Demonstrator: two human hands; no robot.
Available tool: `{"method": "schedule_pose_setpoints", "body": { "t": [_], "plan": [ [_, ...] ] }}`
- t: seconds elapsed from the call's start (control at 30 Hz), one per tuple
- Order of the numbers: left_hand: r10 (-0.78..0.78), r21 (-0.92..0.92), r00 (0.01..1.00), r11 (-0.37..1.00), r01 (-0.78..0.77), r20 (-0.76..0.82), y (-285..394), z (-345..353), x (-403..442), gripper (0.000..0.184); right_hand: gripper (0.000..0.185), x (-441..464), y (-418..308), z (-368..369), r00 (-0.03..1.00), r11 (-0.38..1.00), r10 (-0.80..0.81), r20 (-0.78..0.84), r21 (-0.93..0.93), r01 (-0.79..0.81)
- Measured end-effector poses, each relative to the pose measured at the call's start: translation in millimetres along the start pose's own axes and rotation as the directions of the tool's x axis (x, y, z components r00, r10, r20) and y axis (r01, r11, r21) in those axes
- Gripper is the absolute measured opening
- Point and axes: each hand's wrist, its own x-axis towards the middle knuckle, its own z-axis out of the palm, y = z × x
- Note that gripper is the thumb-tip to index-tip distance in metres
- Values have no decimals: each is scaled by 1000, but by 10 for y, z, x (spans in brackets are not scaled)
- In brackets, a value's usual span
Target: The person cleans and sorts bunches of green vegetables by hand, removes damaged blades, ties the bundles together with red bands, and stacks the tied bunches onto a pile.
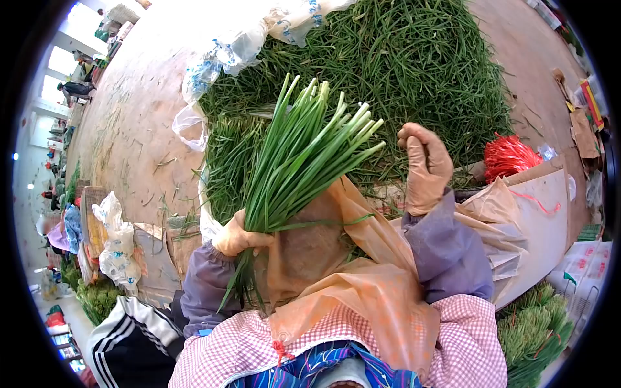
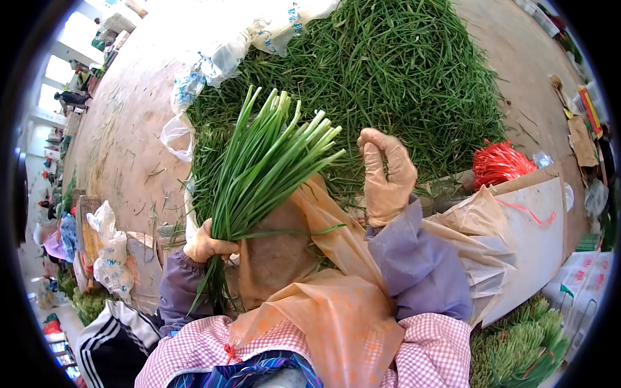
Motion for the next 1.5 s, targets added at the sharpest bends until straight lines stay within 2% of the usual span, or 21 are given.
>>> {"method": "schedule_pose_setpoints", "body": {
  "t": [0.03,0.1,0.17,0.2,0.23,0.3,0.4,0.5,0.57,0.63,0.67,0.77,0.9,0.93,1.03,1.07,1.17,1.2,1.3,1.43,1.5],
  "plan": [
    [-10,7,1000,1000,10,-4,-8,25,-29,26,15,58,-173,-11,963,961,-268,3,-74,267],
    [26,16,1000,1000,-26,-5,-39,28,93,26,15,336,-388,23,816,778,-503,284,-263,571],
    [47,51,999,998,-46,-9,-35,-20,91,25,16,388,-190,160,773,711,-435,462,-352,609],
    [51,52,999,997,-50,-10,-9,-9,77,25,18,325,-15,228,809,737,-369,457,-386,555],
    [55,49,998,997,-54,-13,27,22,56,25,21,269,41,260,803,685,-387,452,-443,579],
    [41,30,999,999,-41,-1,-25,40,13,29,26,127,-2,199,839,751,-222,497,-461,472],
    [37,61,999,997,-37,15,-91,-40,37,36,31,75,-2,253,856,716,-31,516,-585,379],
    [76,133,997,988,-75,0,-81,-50,72,36,34,227,135,340,773,931,285,566,-355,-83],
    [119,150,993,981,-120,13,-133,-76,100,36,29,201,364,385,767,938,344,541,-232,-258],
    [134,187,991,973,-135,20,-146,-83,93,37,26,168,364,416,724,871,475,499,-153,-466],
    [140,203,990,969,-142,24,-158,-76,92,38,25,140,393,432,797,928,371,477,-212,-306],
    [40,171,999,985,-37,-12,-110,-48,57,40,27,209,410,451,716,768,523,463,-621,-159],
    [59,220,998,974,-54,-17,-48,-13,45,44,21,187,126,439,827,758,190,530,-614,219],
    [63,220,998,974,-58,-17,-27,-27,59,44,17,137,171,443,859,779,164,485,-598,189],
    [39,202,999,979,-35,-16,-43,12,43,46,17,146,93,437,862,644,242,446,-738,201],
    [27,202,999,979,-22,-23,-49,14,50,46,18,115,207,452,867,715,301,397,-695,70],
    [55,222,998,974,-46,-34,-94,-12,79,50,23,88,505,453,840,836,377,391,-533,-127],
    [76,239,997,969,-67,-30,-81,0,70,51,24,91,478,479,874,783,314,371,-622,-17],
    [112,231,993,968,-102,-30,-50,65,17,53,23,102,433,497,916,780,154,370,-615,118],
    [89,155,994,985,-78,-65,-67,86,26,42,20,120,614,453,901,673,206,382,-724,154],
    [120,113,992,987,-114,-48,29,153,2,42,16,132,674,355,922,687,118,370,-701,193]
  ]
}}
